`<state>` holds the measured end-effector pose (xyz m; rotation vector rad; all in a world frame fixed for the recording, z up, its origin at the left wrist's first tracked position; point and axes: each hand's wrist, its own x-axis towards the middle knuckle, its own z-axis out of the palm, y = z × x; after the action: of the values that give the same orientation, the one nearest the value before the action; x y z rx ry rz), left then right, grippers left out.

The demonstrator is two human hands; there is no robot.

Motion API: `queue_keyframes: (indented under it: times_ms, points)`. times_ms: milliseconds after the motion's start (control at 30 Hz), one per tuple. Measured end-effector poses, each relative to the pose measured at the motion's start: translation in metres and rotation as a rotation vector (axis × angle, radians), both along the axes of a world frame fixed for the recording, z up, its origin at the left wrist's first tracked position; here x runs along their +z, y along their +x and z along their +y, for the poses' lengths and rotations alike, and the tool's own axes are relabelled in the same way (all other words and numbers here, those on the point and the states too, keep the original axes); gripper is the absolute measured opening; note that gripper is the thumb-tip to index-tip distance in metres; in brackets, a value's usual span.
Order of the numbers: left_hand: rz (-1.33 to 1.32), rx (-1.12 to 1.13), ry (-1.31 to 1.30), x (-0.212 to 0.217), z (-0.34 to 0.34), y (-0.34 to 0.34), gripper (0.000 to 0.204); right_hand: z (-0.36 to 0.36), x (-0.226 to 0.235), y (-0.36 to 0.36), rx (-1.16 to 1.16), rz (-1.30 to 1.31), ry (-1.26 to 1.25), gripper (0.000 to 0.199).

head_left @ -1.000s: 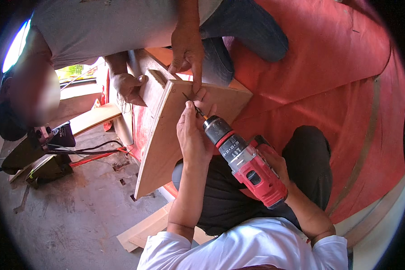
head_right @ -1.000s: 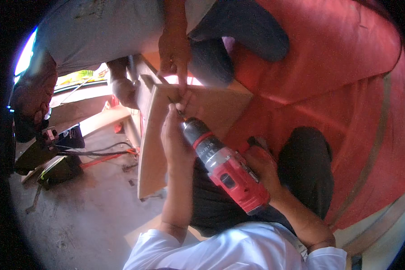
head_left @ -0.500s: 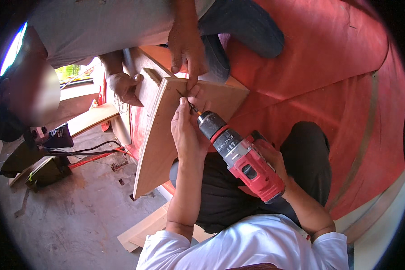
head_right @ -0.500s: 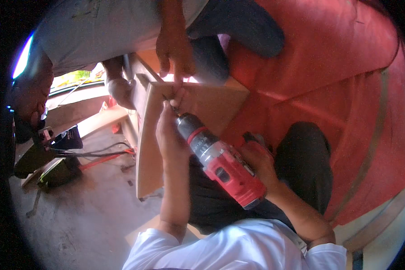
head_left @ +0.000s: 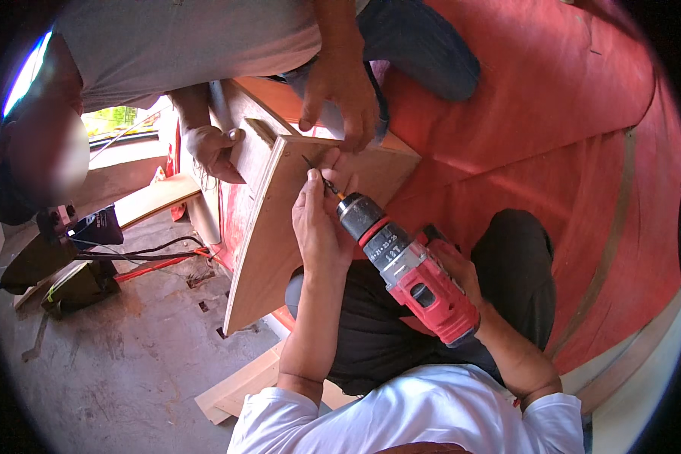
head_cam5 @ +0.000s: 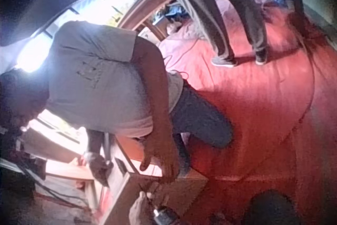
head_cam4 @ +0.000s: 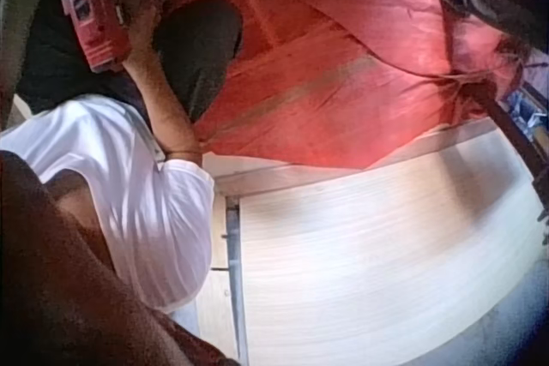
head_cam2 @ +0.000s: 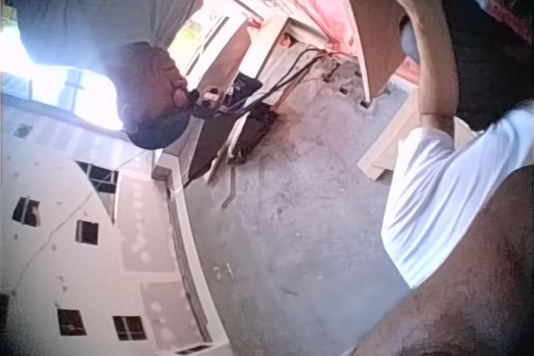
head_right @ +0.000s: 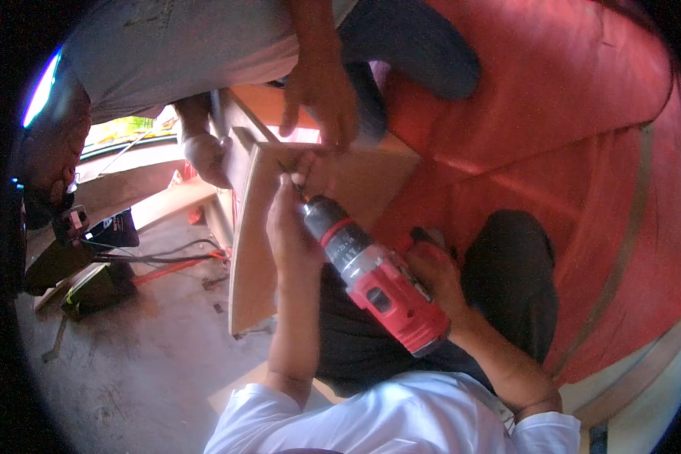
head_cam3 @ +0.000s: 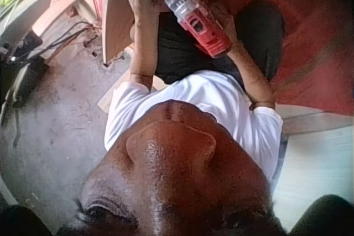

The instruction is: The person assembles a wooden structure by positioning and aligning wooden boards with another worker and driving screws into the panels using a power drill.

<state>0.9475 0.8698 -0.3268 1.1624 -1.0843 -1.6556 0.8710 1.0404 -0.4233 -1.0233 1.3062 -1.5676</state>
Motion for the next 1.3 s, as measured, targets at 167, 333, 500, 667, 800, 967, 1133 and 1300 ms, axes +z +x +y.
queue_keyframes:
  times_ms: [167,333,500,667,800,967,1133,1300]
  points:
    - [-0.016,-0.032,-0.017,0.001,-0.002,0.001,0.024,-0.001,-0.003,0.002,0.009,-0.042,0.015,0.018]
    - [-0.003,-0.037,-0.009,0.000,-0.003,0.006,0.025,-0.002,0.001,0.002,0.063,-0.112,0.033,0.020]
    - [-0.019,-0.036,0.002,-0.004,-0.006,0.009,0.025,-0.003,0.000,0.007,0.007,-0.133,-0.013,0.020]
    - [-0.010,-0.062,-0.039,-0.004,-0.007,0.011,0.025,-0.001,-0.002,0.010,-0.012,-0.075,-0.003,0.020]
    - [0.032,-0.052,0.005,-0.006,-0.009,0.015,0.026,-0.005,-0.001,0.007,0.008,-0.027,-0.038,0.019]
    - [-0.018,-0.035,0.002,0.001,-0.008,0.009,0.025,-0.005,0.001,0.012,0.021,-0.192,0.012,0.019]
    - [-0.021,-0.044,-0.007,0.005,-0.011,0.014,0.026,-0.012,0.007,0.007,0.006,0.003,-0.053,0.030]
    - [-0.005,-0.072,-0.001,0.003,-0.013,0.013,0.027,-0.011,0.002,0.012,-0.012,-0.009,-0.027,0.026]
